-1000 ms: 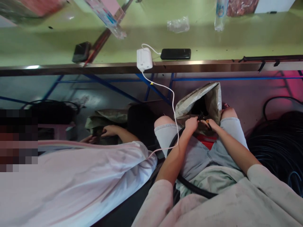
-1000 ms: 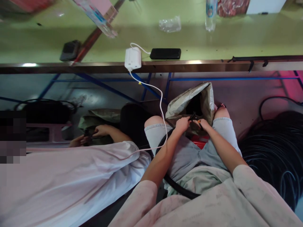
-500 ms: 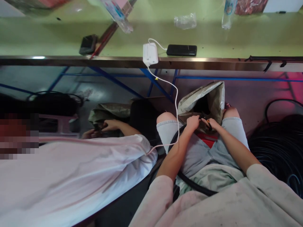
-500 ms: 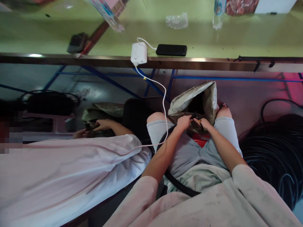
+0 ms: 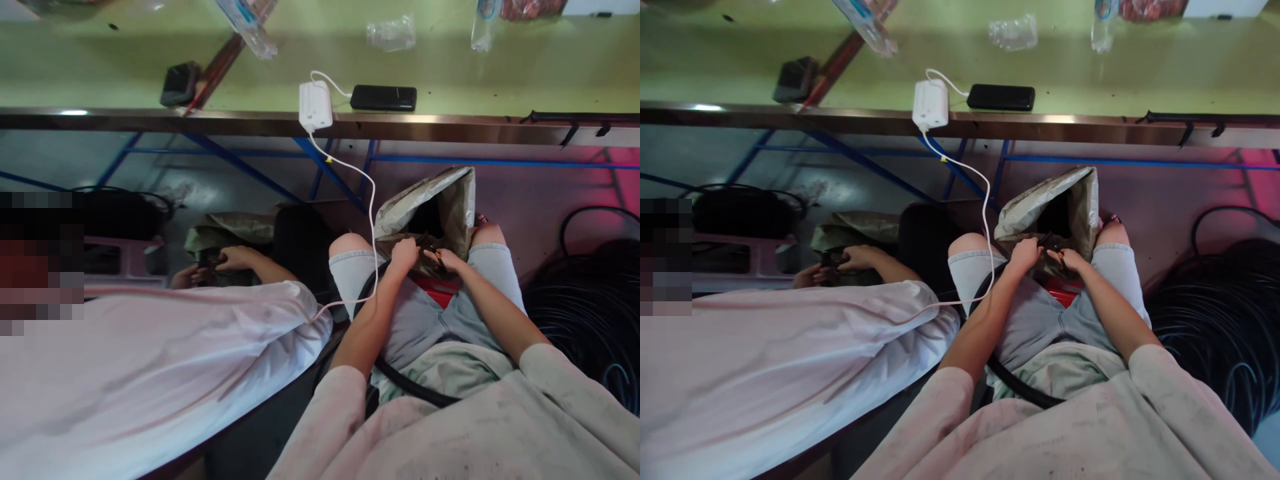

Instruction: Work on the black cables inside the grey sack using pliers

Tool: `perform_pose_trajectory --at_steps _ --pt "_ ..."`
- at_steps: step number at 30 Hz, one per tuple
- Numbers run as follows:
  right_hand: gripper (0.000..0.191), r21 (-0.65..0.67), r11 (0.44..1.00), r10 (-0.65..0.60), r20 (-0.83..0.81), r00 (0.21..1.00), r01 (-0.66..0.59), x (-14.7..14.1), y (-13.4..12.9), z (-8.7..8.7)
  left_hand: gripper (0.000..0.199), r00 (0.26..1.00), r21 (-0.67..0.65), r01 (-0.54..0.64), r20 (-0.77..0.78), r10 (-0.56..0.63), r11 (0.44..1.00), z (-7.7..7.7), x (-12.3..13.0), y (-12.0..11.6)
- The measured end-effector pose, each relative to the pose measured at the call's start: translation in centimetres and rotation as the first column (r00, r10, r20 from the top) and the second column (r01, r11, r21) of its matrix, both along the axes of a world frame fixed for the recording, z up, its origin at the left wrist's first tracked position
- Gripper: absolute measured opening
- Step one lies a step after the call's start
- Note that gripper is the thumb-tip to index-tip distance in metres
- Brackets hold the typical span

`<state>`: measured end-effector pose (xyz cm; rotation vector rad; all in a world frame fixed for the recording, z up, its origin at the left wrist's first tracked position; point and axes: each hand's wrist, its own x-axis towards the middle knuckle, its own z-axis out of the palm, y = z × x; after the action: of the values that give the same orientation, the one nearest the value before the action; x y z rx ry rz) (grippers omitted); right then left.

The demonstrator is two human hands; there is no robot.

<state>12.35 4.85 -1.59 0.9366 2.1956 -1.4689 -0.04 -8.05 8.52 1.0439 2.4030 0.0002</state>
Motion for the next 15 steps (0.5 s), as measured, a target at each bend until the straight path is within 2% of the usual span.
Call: perform_pose_trajectory --at_steps 5,8,12,15 --pt "0.064 0.021 0.998 0.060 0.007 0.998 -0.060 0.2 0.2 0.7 0.029 0.999 0.005 -0.026 -0.031 0.027 1.000 0.6 -0.1 0.0" --pt "0.064 0.077 0.994 0.082 0.004 0.997 -0.082 0.2 0.2 1.3 0.028 0.996 0.005 -0.043 -0.075 0.043 0.999 1.0 -0.1 0.1" --pt "0.064 0.172 0.982 0.082 0.016 0.997 -0.083 0.0 -0.1 2.2 0.038 0.985 0.018 -0.088 -0.149 0.090 0.996 1.4 -0.4 0.2" --pt "0.063 0.194 0.975 0.098 0.041 0.994 -0.104 -0.1 -0.3 2.8 0.039 0.980 0.008 -0.125 -0.155 0.125 0.992 1.6 -0.8 0.2"
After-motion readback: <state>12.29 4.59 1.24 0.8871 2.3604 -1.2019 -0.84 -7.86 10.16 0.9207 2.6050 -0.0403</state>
